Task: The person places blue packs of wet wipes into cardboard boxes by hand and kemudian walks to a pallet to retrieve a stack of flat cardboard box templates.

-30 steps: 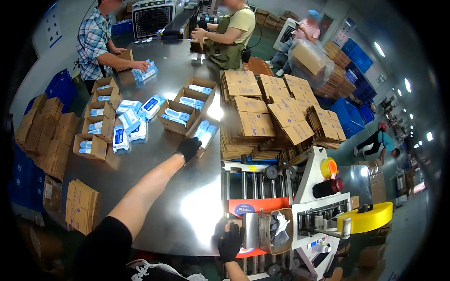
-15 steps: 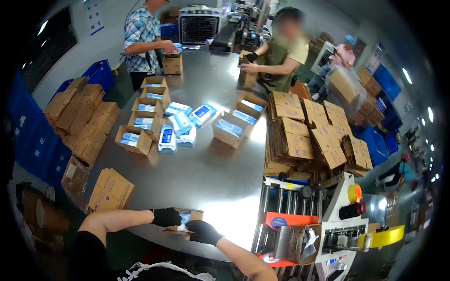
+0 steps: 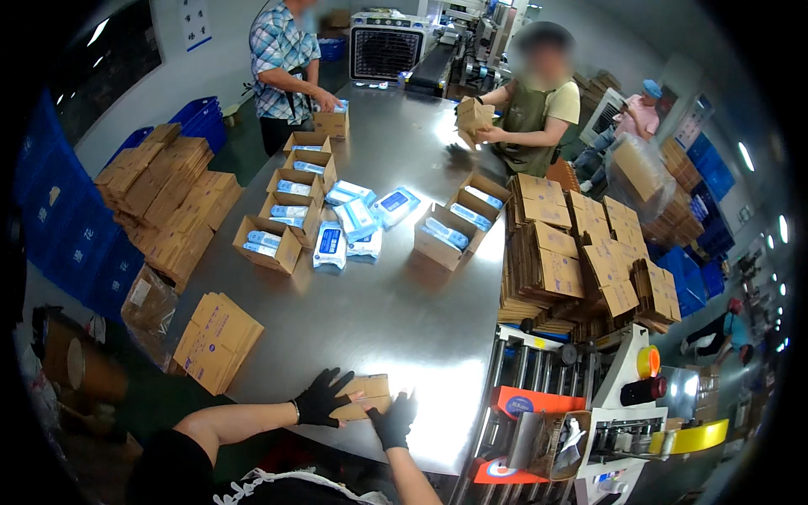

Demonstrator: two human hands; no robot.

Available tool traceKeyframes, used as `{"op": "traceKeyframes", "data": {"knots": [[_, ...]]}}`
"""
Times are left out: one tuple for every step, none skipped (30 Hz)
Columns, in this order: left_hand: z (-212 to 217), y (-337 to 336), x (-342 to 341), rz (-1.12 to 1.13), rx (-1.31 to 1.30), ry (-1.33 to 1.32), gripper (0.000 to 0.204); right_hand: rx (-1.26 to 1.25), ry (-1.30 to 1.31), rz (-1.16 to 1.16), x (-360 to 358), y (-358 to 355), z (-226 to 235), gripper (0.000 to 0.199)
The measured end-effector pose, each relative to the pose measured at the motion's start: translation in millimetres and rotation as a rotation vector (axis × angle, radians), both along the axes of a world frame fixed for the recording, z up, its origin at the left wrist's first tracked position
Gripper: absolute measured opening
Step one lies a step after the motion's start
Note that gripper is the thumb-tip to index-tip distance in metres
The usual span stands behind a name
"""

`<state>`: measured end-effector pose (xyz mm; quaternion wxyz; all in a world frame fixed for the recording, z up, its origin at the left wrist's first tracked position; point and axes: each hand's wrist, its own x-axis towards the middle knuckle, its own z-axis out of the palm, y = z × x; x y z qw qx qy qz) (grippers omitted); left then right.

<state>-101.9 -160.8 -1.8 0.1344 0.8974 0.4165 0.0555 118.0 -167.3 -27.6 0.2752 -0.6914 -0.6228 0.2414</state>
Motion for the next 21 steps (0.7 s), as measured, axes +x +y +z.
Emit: {"op": "traceKeyframes", "data": {"knots": [[-11,6,4,-0.056,0.009,-0.056,0.090,0.090,-0.016,0.167,4,2,9,0.102],[-22,11,16,-0.118,0.005,-0.127,0.088,0.167,-0.045,0.329,12,3,30,0.100],[-31,9,34,-0.176,-0.015,-0.207,0.086,0.221,0.006,0.383,15,0,46,0.090],[-41,16,52,-0.268,0.005,-0.262,0.068,0.286,0.062,0.446,15,5,61,0.080],[-56,17,86,-0.261,-0.330,-0.468,0.059,0.116,0.007,0.356,19,0,38,0.072],[-36,23,124,-0.256,-0.356,-0.490,0.050,-0.039,-0.050,0.249,35,-1,9,0.064],[-14,25,155,-0.228,-0.379,-0.506,0.042,0.089,-0.240,0.222,56,-7,-4,0.051],[-35,21,175,-0.230,-0.307,-0.459,0.047,0.085,-0.379,0.224,75,-7,-7,0.045],[-54,21,205,-0.268,-0.235,-0.422,0.051,0.177,-0.341,0.166,107,-10,-19,0.043],[-62,18,235,-0.280,-0.253,-0.338,0.060,0.259,-0.297,0.107,139,-17,-30,0.042],[-51,18,260,-0.273,-0.374,-0.209,0.063,0.161,-0.175,0.112,167,-22,-30,0.042],[-37,25,281,-0.266,-0.475,-0.082,0.066,0.079,-0.057,0.117,193,-18,-28,0.044],[-37,28,294,-0.278,-0.357,-0.222,0.059,0.262,0.000,0.096,209,-12,-22,0.043],[-37,32,306,-0.285,-0.223,-0.349,0.053,0.285,-0.049,0.147,224,-5,-14,0.040],[-34,37,314,-0.354,-0.134,-0.430,0.047,0.259,-0.064,0.114,236,-1,-16,0.040],[-34,41,308,-0.397,-0.042,-0.487,0.041,0.232,-0.054,0.101,232,6,-16,0.040],[-38,44,309,-0.192,-0.783,-0.834,0.050,0.182,-0.024,0.068,236,1,-7,0.042],[-42,43,311,-0.046,-0.951,-0.834,0.052,0.141,0.014,0.058,230,7,10,0.044],[-41,41,320,0.091,-1.108,-0.836,0.054,0.130,0.237,0.066,237,6,4,0.037],[-17,36,312,0.021,-0.817,-0.627,0.056,0.100,0.461,0.065,248,-4,-11,0.031],[10,32,299,-0.009,-0.517,-0.417,0.057,0.199,0.621,-0.124,254,-21,-33,0.027]]}}
